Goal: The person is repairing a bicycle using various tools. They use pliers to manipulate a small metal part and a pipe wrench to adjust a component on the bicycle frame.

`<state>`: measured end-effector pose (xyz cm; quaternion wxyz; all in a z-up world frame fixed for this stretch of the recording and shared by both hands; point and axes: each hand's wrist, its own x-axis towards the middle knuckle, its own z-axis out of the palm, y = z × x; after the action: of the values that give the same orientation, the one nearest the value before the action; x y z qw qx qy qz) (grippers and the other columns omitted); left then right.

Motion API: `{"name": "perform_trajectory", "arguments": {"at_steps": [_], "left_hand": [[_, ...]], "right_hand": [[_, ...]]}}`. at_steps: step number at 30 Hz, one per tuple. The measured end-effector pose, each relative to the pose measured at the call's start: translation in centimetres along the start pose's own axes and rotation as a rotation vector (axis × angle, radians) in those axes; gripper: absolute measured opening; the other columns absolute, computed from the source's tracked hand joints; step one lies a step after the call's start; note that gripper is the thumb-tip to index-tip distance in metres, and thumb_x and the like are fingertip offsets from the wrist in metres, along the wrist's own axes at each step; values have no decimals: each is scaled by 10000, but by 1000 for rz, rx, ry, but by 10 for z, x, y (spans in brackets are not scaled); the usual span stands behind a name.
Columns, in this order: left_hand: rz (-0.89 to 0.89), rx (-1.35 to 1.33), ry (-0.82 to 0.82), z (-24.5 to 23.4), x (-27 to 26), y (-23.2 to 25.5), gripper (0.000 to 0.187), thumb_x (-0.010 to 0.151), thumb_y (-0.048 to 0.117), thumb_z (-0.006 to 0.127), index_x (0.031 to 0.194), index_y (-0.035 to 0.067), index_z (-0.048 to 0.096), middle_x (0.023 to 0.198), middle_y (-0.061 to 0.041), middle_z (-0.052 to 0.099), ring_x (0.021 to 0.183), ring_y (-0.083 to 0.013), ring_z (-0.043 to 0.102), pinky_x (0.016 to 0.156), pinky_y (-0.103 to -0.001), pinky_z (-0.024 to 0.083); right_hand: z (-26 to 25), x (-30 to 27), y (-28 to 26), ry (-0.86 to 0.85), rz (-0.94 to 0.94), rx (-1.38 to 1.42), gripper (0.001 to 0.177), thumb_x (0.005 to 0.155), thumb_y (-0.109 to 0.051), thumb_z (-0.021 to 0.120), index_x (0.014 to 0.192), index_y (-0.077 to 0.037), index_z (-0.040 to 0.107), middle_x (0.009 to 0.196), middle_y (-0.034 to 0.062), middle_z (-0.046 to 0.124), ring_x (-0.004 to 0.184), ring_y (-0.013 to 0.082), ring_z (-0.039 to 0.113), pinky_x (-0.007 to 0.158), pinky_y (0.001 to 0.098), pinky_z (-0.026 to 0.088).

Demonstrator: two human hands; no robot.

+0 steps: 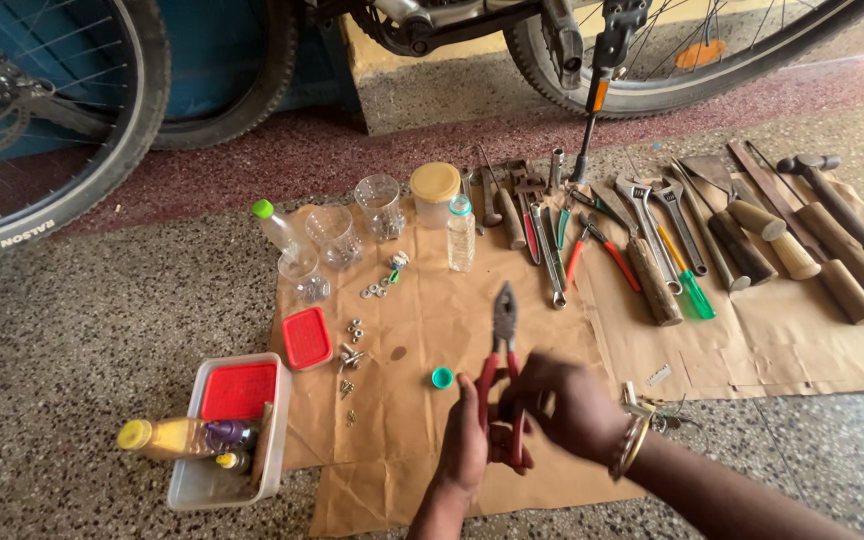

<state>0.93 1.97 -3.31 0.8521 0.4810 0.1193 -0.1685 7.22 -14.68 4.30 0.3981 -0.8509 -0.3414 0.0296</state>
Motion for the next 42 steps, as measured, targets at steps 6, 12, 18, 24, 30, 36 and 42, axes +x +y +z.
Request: {"name": "perform_trajectory", "arguments": {"at_steps": [6, 12, 18, 24, 30, 36, 42], "left_hand": [[22, -52, 54, 11, -4, 11, 699, 974, 636, 291, 1524, 217, 388, 1017, -103, 723, 598, -214, 701, 556, -338, 593], [215, -263, -50, 5, 12, -7, 658, 1081, 519, 421, 1578, 88, 420, 1225, -56, 697, 1050, -173, 665, 822, -329, 553], [208, -497, 97, -6, 11, 10, 690, 1002, 529, 445, 1504, 57, 433, 1363, -168, 683, 1239, -265, 704, 1013, -386, 590], [154, -434, 80, 2, 1, 22, 660, 951, 548, 478, 1456, 124, 461, 1309, -131, 662, 1051, -307, 735, 891, -460, 604], [146, -387, 0, 2, 2, 16, 817, 971, 742, 295, 1455, 115, 498, 895, -134, 672, 710, -235, 683, 620, -384, 583], [29, -296, -158, 1, 19, -21, 972, 897, 854, 185, 1257, 39, 574, 795, -82, 653, 659, -214, 671, 547, -353, 547], [1, -40, -84, 3, 17, -24, 787, 961, 744, 251, 1133, 60, 601, 747, -77, 648, 598, -172, 653, 508, -318, 540]], "right_hand": [[2, 1, -8, 35, -78, -43, 342, 685, 48, 682, 902, -172, 828, 893, 39, 722, 801, 242, 731, 706, 345, 591], [9, -4, -11, 95, 27, -7, 209, 788, -12, 744, 938, -140, 814, 855, 77, 680, 763, 275, 708, 679, 366, 576], [13, -10, -4, -152, -148, 241, 163, 807, -12, 781, 938, -105, 806, 879, 46, 732, 806, 210, 725, 709, 342, 605], [-19, 5, 28, -633, 263, 210, 110, 844, -66, 780, 947, -97, 801, 840, 20, 762, 730, 120, 708, 666, 257, 572], [-33, 17, 33, -251, 163, 592, 144, 840, 34, 678, 938, -41, 751, 840, 63, 710, 749, 119, 645, 645, 273, 555], [-6, 12, -14, 202, 121, -5, 175, 826, -87, 745, 958, -176, 818, 865, 22, 756, 709, 195, 728, 610, 330, 573], [-8, 10, -14, 111, 116, -21, 317, 642, -153, 839, 954, -142, 786, 903, 61, 711, 795, 247, 723, 679, 372, 587]]}}
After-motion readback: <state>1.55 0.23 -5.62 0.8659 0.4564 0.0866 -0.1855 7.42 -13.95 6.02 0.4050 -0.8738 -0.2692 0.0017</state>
